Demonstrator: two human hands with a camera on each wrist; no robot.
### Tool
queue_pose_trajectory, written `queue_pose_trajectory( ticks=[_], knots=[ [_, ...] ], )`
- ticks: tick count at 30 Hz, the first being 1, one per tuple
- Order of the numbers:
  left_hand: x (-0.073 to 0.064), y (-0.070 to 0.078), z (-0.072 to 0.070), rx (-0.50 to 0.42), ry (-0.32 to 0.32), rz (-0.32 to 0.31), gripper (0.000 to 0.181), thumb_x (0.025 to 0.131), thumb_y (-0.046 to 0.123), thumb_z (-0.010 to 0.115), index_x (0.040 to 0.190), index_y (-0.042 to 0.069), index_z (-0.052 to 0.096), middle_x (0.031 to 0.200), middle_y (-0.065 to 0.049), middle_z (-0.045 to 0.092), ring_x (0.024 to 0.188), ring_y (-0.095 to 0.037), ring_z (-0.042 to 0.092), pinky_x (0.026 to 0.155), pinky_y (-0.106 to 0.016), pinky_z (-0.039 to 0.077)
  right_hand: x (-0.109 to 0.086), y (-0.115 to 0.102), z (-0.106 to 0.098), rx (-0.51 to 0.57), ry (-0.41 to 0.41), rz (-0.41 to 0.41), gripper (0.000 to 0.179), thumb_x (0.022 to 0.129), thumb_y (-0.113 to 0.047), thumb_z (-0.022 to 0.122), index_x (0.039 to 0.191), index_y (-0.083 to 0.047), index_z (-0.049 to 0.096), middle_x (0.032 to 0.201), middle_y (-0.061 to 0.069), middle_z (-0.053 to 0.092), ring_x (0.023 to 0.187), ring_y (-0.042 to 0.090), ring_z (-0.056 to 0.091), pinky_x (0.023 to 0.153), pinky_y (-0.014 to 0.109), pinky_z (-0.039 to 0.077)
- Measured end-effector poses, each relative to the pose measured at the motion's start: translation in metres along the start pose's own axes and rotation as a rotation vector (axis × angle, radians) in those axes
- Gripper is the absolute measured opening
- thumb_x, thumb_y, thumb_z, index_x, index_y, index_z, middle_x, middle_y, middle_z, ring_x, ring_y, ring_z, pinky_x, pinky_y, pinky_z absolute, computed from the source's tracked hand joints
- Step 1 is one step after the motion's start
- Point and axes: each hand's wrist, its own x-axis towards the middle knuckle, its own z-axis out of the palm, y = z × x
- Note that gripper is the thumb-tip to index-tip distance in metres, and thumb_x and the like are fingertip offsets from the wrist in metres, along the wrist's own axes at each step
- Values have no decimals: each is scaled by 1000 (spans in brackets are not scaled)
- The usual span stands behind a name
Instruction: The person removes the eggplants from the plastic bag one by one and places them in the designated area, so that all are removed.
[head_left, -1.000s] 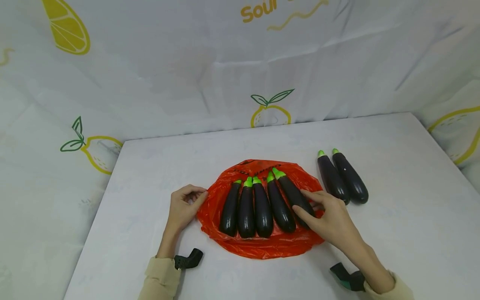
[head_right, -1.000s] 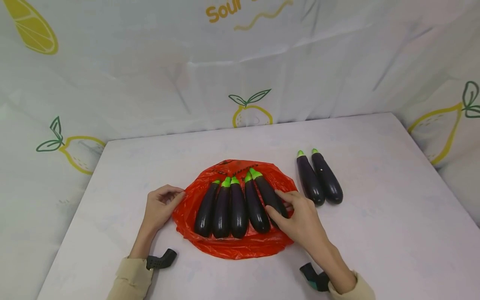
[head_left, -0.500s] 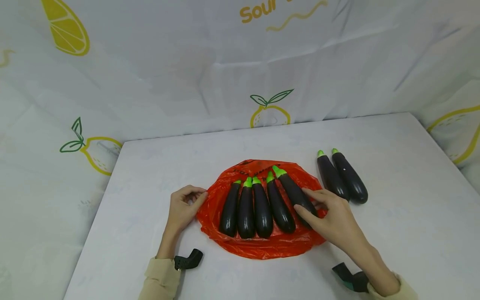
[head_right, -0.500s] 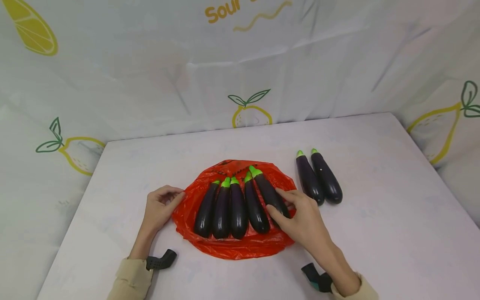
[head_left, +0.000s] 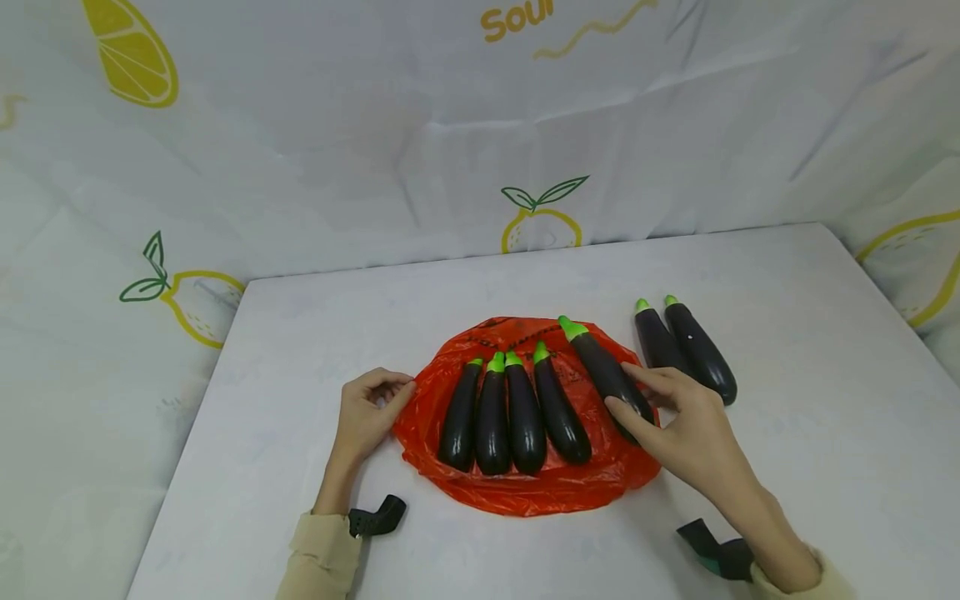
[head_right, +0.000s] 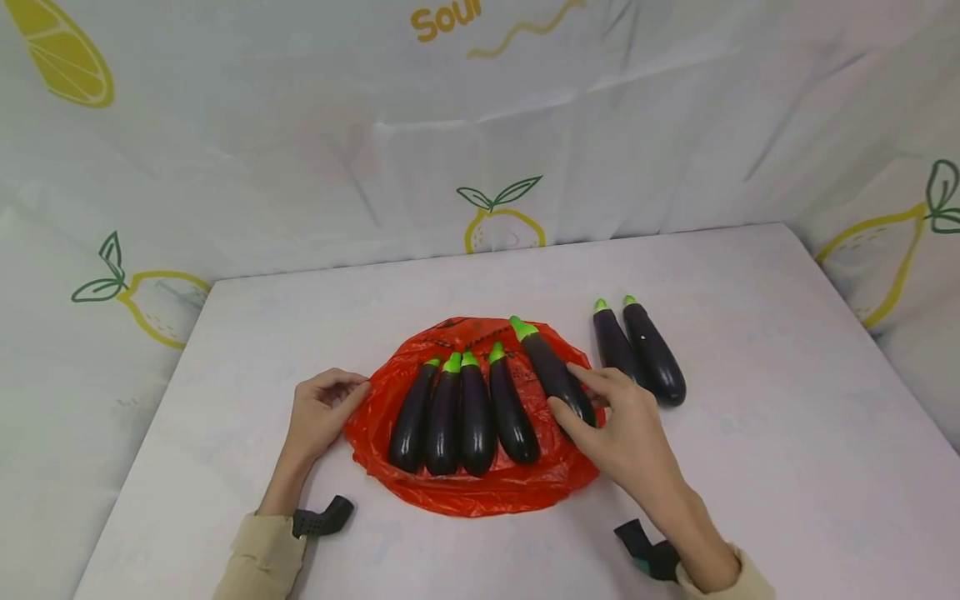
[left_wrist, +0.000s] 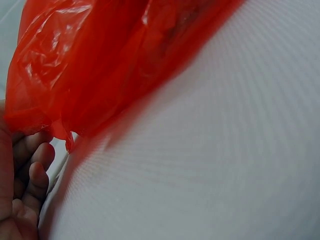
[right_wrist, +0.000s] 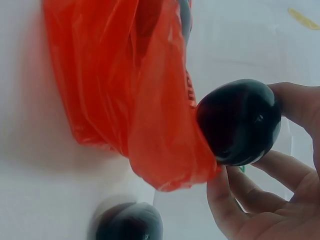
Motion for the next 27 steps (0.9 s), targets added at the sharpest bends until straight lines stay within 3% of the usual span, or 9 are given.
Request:
queue_pose_trajectory(
  ticks=[4, 7, 11, 14, 21, 27],
  knots=[
    [0, -16, 1, 12, 14, -2, 11, 86, -7, 73, 91, 2, 77, 76, -15, 68, 69, -5, 52, 64, -14, 45, 0, 4, -3, -5, 27, -16, 48, 80, -14, 87, 122, 3, 72, 108, 24, 73, 87, 32, 69, 71, 46, 63],
    [0, -20, 1, 5, 13, 8, 12, 86, -5, 74, 92, 4, 78, 77, -14, 69, 69, -6, 53, 64, -15, 45, 1, 6, -5, -7, 48, -25, 48, 79, -12, 87, 123, 2, 72, 107, 23, 73, 85, 30, 68, 72, 31, 63],
    [0, -21, 0, -7, 10, -5, 12, 86, -3, 75, 92, 6, 78, 78, -12, 70, 70, -6, 54, 65, -15, 45, 2, 9, -10, -19, 77, -27, 49, 80, -10, 86, 124, 1, 71, 107, 24, 73, 84, 30, 68, 72, 7, 48],
    [0, -16, 1, 5, 14, -22, 11, 86, -5, 74, 91, 3, 78, 77, -13, 69, 69, -5, 53, 65, -14, 45, 3, 12, -15, -24, 97, -19, 49, 80, -10, 85, 125, 2, 70, 108, 26, 71, 83, 34, 68, 69, 6, 46],
    [0, 13, -1, -7, -2, 5, 7, 86, -8, 71, 90, -4, 76, 76, -18, 67, 69, -5, 53, 64, -16, 45, 1, 19, -25, -27, 120, 5, 48, 83, -10, 82, 127, 3, 68, 109, 27, 69, 84, 41, 70, 65, 3, 46],
    [0, 17, -3, 11, -26, 20, 6, 88, -8, 70, 92, -7, 75, 77, -20, 68, 70, -4, 53, 65, -15, 45, 3, 27, -33, -24, 147, 17, 48, 84, -10, 82, 128, 3, 68, 108, 30, 68, 84, 48, 70, 67, -3, 39]
  ],
)
